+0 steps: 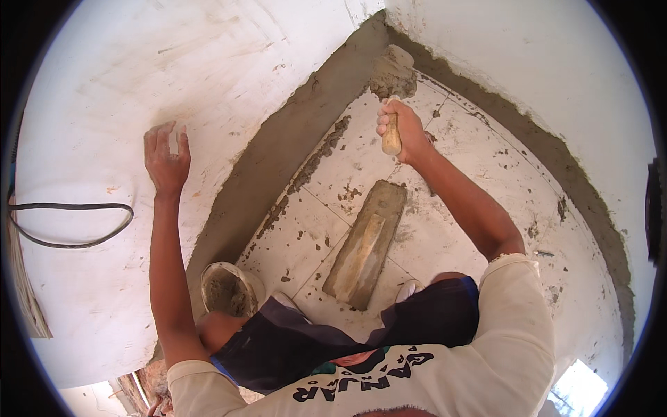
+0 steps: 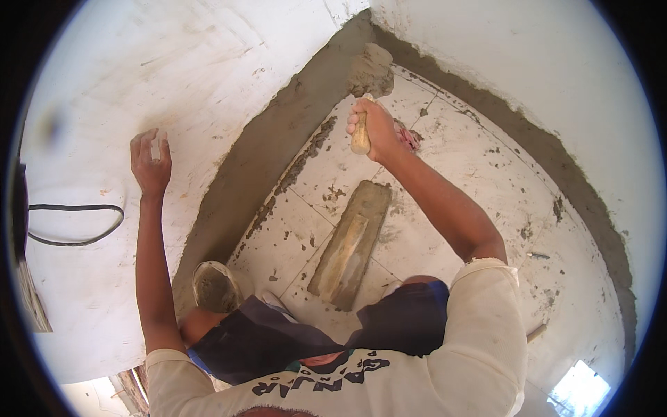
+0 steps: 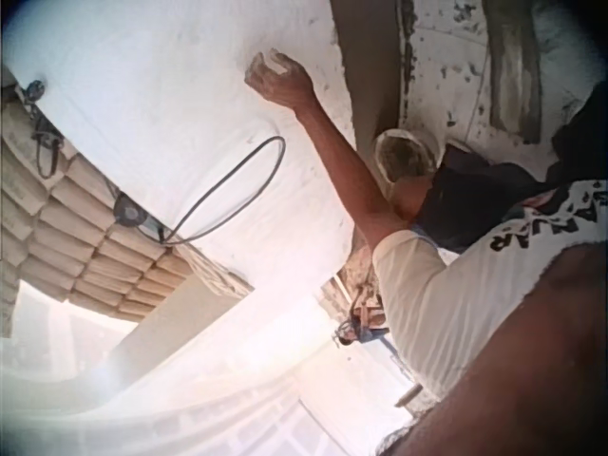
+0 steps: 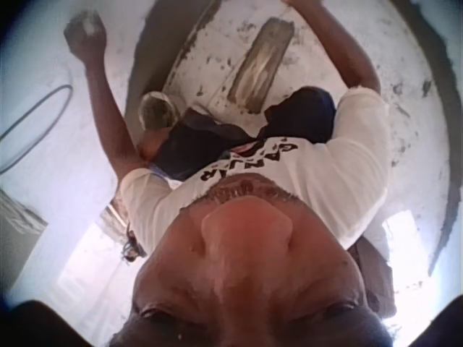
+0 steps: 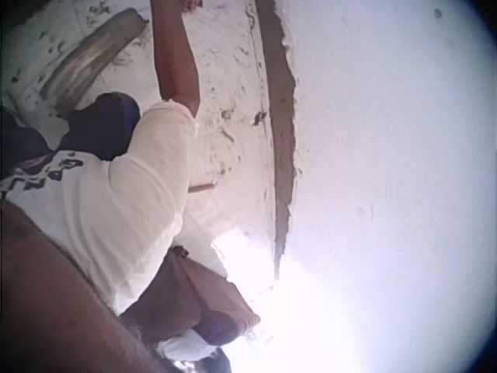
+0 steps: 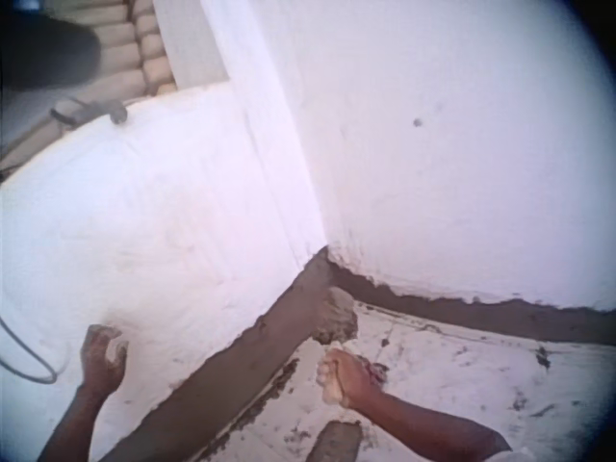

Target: The person applies mortar to the base of a wall using a trowel and then smooths it over with a wooden float.

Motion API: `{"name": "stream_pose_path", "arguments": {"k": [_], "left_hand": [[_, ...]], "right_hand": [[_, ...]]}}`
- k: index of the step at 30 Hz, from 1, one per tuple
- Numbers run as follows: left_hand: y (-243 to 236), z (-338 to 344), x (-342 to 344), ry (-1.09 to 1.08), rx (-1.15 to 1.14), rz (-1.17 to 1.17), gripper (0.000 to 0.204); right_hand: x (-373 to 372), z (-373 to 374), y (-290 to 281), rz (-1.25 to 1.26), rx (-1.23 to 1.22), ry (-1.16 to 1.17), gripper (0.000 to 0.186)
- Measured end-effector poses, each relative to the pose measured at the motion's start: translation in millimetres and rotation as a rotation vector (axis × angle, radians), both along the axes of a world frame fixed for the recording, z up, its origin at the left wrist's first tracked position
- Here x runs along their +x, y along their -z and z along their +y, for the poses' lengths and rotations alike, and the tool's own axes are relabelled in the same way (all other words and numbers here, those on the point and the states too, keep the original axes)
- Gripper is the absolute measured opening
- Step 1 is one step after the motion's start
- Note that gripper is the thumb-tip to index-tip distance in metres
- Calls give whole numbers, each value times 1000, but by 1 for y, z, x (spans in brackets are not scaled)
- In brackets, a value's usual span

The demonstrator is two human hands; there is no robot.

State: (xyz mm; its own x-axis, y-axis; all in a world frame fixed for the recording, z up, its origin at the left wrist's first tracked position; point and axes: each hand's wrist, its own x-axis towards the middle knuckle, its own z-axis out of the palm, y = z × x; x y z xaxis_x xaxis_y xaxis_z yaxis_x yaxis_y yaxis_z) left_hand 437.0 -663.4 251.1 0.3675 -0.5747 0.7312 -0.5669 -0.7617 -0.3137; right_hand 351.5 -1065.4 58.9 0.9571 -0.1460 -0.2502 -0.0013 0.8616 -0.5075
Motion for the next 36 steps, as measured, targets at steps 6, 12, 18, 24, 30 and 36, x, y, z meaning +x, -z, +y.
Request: {"name": "stream_pose_path", "arguments": {"k": [6,12,18,24,30,36], "left_hand": [[9,15,48,-125,117,-351,26],[26,20,61,-131,132,-398,30],[21,20,57,-83,140,-443,29],[30,4,64,-104,87,-435,31],[19,34,60,-146,145,-441,35],[25,17,60,-118,148,-419,34]], "right_hand": [[33,4,-4,-13,11,80,10],[25,59,25,21,82,413,16],[28,95,29,181,-62,802,27],[138,98,104,749,-939,1368,56],[134,230,74,329,-880,471,49],[113,264,92,196,-600,489,43]]}}
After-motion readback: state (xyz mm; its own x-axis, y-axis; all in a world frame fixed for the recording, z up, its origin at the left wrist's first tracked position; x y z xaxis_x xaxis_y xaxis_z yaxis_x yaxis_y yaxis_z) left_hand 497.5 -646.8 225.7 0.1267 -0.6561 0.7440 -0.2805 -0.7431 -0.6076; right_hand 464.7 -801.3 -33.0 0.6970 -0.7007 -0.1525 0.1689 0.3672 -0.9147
